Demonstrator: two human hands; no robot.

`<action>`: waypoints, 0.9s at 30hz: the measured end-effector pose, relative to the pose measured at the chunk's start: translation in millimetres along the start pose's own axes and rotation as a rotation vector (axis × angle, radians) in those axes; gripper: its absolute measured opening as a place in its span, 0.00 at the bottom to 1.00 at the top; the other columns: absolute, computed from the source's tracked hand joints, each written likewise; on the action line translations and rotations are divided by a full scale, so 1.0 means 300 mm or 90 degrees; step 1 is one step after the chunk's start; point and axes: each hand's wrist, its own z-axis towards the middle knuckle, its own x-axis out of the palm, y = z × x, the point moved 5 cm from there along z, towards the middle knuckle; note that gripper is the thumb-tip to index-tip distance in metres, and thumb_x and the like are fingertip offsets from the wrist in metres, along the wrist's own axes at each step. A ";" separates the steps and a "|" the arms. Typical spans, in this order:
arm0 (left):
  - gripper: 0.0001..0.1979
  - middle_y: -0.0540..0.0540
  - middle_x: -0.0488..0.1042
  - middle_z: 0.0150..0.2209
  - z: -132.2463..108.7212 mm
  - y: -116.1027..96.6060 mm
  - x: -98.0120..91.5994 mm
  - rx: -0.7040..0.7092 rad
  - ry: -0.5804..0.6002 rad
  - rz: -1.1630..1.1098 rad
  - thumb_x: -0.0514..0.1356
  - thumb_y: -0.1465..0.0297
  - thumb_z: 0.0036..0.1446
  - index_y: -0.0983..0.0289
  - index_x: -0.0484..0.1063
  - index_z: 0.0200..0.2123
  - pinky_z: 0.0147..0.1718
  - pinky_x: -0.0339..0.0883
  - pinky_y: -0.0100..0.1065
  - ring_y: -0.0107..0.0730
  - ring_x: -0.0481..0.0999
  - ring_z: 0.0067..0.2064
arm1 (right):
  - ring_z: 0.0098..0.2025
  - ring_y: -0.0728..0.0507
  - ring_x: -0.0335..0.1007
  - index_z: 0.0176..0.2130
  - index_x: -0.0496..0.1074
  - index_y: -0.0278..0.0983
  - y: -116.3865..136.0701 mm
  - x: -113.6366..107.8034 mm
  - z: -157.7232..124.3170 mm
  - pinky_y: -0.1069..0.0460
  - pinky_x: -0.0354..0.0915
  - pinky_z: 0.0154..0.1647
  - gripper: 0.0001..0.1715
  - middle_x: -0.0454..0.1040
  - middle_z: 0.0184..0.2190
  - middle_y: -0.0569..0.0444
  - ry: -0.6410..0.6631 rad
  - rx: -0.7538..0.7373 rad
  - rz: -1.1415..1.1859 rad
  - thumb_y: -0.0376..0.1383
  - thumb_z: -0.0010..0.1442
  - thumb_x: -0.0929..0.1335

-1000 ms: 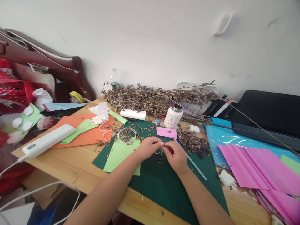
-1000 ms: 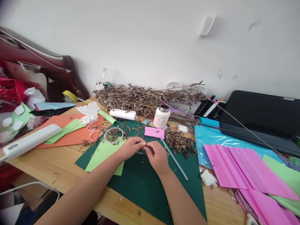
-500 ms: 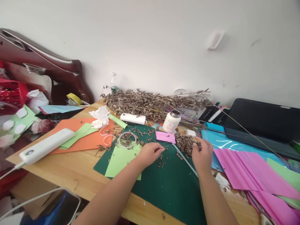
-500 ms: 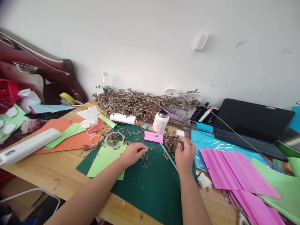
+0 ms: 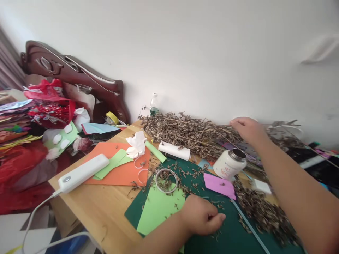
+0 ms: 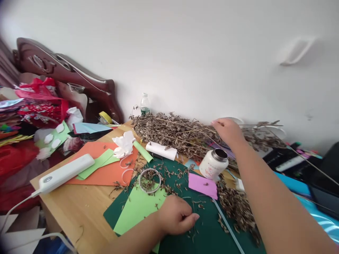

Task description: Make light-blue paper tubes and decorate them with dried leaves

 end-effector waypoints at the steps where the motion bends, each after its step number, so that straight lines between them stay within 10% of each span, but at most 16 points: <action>1: 0.18 0.49 0.62 0.13 0.000 0.009 0.002 -0.003 -0.012 -0.003 0.48 0.66 0.50 0.66 0.55 0.12 0.16 0.45 0.28 0.20 0.62 0.18 | 0.36 0.42 0.64 0.27 0.69 0.37 0.013 0.045 0.057 0.48 0.59 0.35 0.17 0.70 0.33 0.47 0.039 -0.016 -0.021 0.43 0.52 0.58; 8: 0.17 0.48 0.63 0.13 0.002 0.028 0.013 -0.016 -0.017 -0.047 0.53 0.66 0.46 0.66 0.53 0.11 0.15 0.46 0.26 0.18 0.60 0.18 | 0.36 0.38 0.62 0.28 0.70 0.39 0.071 0.330 0.169 0.46 0.57 0.31 0.14 0.70 0.32 0.49 0.237 -0.107 -0.220 0.45 0.44 0.64; 19: 0.17 0.48 0.61 0.13 0.008 0.030 0.033 -0.010 -0.015 -0.071 0.52 0.67 0.48 0.65 0.53 0.11 0.15 0.48 0.25 0.18 0.60 0.18 | 0.27 0.46 0.62 0.32 0.65 0.38 0.204 0.164 0.118 0.53 0.54 0.23 0.15 0.69 0.26 0.52 0.143 -0.175 -0.179 0.41 0.54 0.55; 27: 0.16 0.49 0.63 0.13 0.003 0.026 0.020 0.002 -0.050 -0.030 0.51 0.67 0.48 0.65 0.56 0.12 0.16 0.48 0.27 0.19 0.63 0.18 | 0.42 0.42 0.63 0.41 0.65 0.37 0.292 0.300 0.034 0.49 0.58 0.38 0.17 0.68 0.41 0.50 0.212 -0.372 -0.143 0.38 0.55 0.56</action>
